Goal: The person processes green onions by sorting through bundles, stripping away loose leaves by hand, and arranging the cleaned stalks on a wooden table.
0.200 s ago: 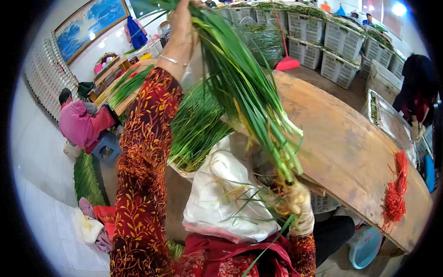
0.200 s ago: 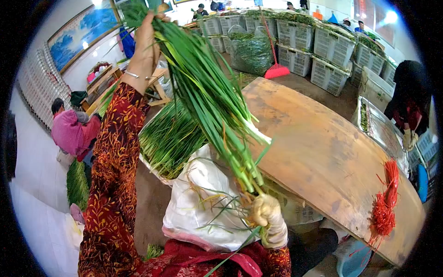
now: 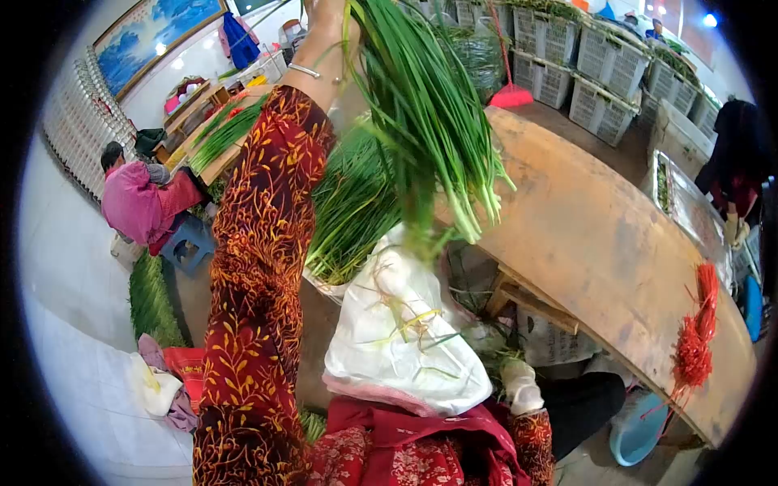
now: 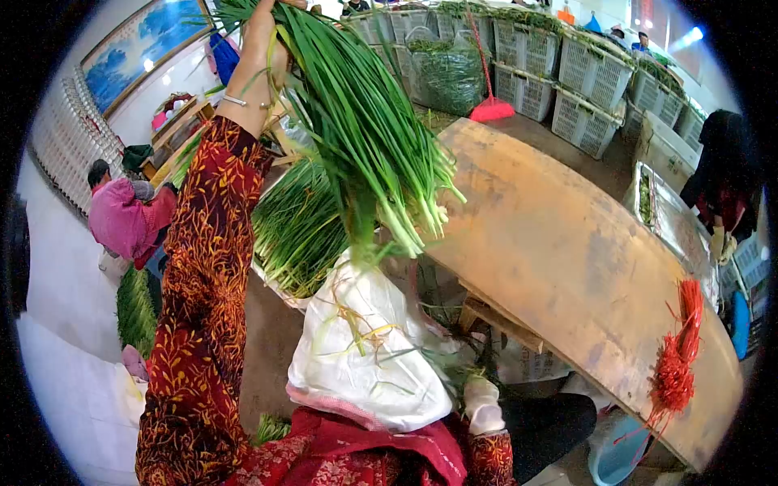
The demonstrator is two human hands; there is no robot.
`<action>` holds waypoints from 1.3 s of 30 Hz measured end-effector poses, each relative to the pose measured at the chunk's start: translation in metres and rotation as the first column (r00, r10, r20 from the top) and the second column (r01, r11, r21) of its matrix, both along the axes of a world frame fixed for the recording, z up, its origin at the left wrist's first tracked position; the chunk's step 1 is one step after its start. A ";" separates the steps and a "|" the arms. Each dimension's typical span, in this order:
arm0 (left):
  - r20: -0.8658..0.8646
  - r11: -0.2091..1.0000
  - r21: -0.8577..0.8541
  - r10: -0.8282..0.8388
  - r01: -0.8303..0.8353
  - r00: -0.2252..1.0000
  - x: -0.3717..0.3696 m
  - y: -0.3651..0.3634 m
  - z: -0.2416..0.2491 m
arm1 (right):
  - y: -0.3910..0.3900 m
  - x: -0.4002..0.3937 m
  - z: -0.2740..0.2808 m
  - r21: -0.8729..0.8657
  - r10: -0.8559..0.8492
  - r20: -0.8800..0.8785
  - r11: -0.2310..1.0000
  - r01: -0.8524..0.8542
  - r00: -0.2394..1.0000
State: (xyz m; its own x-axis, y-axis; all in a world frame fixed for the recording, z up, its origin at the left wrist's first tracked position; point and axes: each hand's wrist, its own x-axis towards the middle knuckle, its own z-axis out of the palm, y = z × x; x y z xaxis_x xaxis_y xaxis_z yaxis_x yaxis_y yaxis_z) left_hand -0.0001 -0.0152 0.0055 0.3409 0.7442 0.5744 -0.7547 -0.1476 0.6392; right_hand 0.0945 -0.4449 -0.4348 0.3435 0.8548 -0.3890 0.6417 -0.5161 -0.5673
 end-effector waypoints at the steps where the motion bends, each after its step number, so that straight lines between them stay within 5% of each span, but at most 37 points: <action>1: -0.022 1.000 -0.001 -0.003 0.003 1.000 0.003 -0.002 0.003 | 0.009 -0.008 0.024 0.110 -0.022 0.016 0.994 0.020 1.000; 3: -0.034 1.000 -0.008 0.013 -0.013 0.999 0.008 -0.007 -0.003 | 0.026 -0.003 0.087 0.303 -0.063 0.078 0.952 0.037 0.995; 5: -0.026 0.999 0.038 0.002 -0.001 1.000 0.011 -0.022 -0.009 | 0.066 -0.007 0.142 0.667 0.004 -0.320 0.711 0.222 0.947; 7: -0.120 0.998 0.025 -0.048 0.051 0.992 0.015 -0.027 -0.006 | 0.092 -0.022 0.201 0.805 0.204 -0.313 0.576 0.145 0.928; 9: -0.043 0.994 0.038 -0.099 0.101 0.994 0.025 -0.003 -0.006 | 0.116 -0.032 0.245 0.791 0.339 0.075 0.552 -0.264 0.938; 10: -0.045 0.995 0.028 -0.090 0.091 0.995 0.023 -0.017 -0.002 | 0.132 -0.040 0.250 0.819 0.287 0.303 0.409 -0.402 0.909; 11: -0.048 0.996 0.016 -0.082 0.083 0.995 0.020 -0.041 0.003 | 0.147 -0.046 0.248 0.742 0.239 0.443 0.443 -0.503 0.864; 13: -0.072 0.991 -0.110 0.066 -0.073 0.995 0.015 -0.059 0.015 | 0.175 -0.045 0.211 0.782 0.074 0.445 0.454 -0.428 0.892; 15: -0.051 0.996 0.092 0.004 0.001 0.999 0.001 -0.038 0.019 | 0.198 -0.032 0.157 0.559 0.130 0.528 0.691 -0.459 0.839; 18: -0.088 0.977 0.208 0.054 -0.034 0.995 -0.020 -0.046 0.029 | 0.155 -0.010 0.074 0.391 0.218 0.381 0.842 -0.370 0.898; 20: -0.038 0.983 0.178 -0.028 0.034 0.999 -0.021 -0.054 0.044 | 0.103 0.009 -0.001 -0.070 0.428 0.157 0.904 -0.422 0.890; 23: -0.007 0.964 0.127 -0.233 0.232 0.972 -0.009 -0.068 0.043 | 0.078 0.027 0.079 -0.133 0.304 -0.179 0.935 -0.329 0.936; 24: -0.097 0.866 0.149 -0.468 0.478 0.878 -0.014 -0.062 0.043 | 0.078 0.035 0.061 0.226 0.122 -0.294 0.973 -0.056 0.948; 25: -0.194 0.706 0.147 -0.666 0.693 0.720 -0.016 -0.061 0.046 | 0.091 0.037 0.096 0.506 0.094 -0.279 0.861 0.063 0.956; 26: -0.219 0.694 0.111 -0.681 0.711 0.699 -0.018 -0.060 0.048 | 0.096 0.037 0.139 0.546 0.137 -0.512 0.814 0.199 0.848; 27: -0.244 0.684 0.082 -0.692 0.725 0.680 -0.020 -0.062 0.052 | 0.115 0.040 0.126 0.469 0.124 -0.758 0.786 0.403 0.641; 29: -0.327 0.719 0.115 -0.624 0.685 0.710 -0.016 -0.064 0.059 | 0.143 0.037 0.147 0.423 0.132 -0.814 0.802 0.421 0.566; 31: -0.228 0.589 0.056 -0.779 0.806 0.584 -0.016 -0.071 0.051 | 0.153 0.022 0.164 0.637 0.547 -0.769 0.611 0.470 0.331; 32: -0.232 0.588 0.056 -0.778 0.807 0.584 -0.015 -0.068 0.049 | 0.159 0.020 0.159 0.638 0.550 -0.768 0.609 0.472 0.329; 34: -0.251 0.600 0.131 -0.750 0.789 0.612 -0.015 -0.059 0.038 | 0.168 0.011 0.149 0.460 0.642 -0.764 0.610 0.645 -0.062; 37: -0.181 0.567 0.127 -0.793 0.814 0.581 -0.019 -0.059 0.026 | 0.148 0.009 0.169 0.445 0.686 -0.722 0.561 0.698 -0.091; 39: -0.192 0.672 0.221 -0.681 0.707 0.707 -0.021 -0.053 0.020 | 0.138 0.012 0.179 0.458 0.673 -0.739 0.537 0.709 -0.032</action>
State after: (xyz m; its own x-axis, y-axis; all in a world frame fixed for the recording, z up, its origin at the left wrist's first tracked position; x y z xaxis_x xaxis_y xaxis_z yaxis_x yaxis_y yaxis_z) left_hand -0.0207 -0.0685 0.0251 0.7549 0.1005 0.6480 -0.6515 0.2279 0.7236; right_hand 0.1065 -0.3067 -0.2555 0.3206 0.8881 0.3293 -0.7863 0.4434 -0.4303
